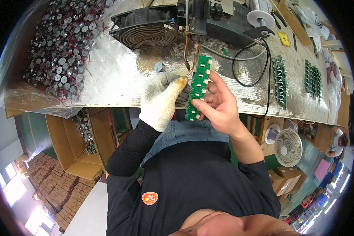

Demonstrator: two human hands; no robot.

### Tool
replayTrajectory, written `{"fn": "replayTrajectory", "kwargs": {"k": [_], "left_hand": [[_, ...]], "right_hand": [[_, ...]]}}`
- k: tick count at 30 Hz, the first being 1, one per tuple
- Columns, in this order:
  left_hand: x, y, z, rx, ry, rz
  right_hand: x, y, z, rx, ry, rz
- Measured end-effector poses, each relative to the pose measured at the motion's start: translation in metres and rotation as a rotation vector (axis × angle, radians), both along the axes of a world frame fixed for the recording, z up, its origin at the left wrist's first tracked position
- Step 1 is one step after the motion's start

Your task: The person picks up a motor from a bag, places it on the table, and solders its wires onto a circuit board using a soldering machine. After completing the connections, the person sets the circuit board aside and picks up another motor.

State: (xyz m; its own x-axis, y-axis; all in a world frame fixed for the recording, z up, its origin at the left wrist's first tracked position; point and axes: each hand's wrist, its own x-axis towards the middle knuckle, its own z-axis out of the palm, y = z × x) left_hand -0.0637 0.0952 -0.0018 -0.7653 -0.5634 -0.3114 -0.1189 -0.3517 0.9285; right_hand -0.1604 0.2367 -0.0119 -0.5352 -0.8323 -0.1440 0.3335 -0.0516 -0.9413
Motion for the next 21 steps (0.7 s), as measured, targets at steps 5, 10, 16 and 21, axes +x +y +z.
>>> {"fn": "replayTrajectory", "kwargs": {"k": [5, 10, 16, 21], "left_hand": [[0.0, 0.002, 0.001, -0.058, -0.014, 0.017], [0.001, 0.001, -0.004, -0.082, -0.019, -0.003], [-0.001, 0.003, -0.002, -0.142, -0.041, 0.008], [0.0, 0.003, -0.009, -0.065, -0.06, 0.05]], "right_hand": [[0.0, -0.001, 0.0, 0.004, 0.015, 0.002], [0.0, -0.001, 0.002, 0.007, 0.027, 0.0], [0.0, 0.001, -0.002, 0.003, 0.054, -0.009], [0.001, 0.001, -0.004, 0.022, 0.074, 0.005]]}}
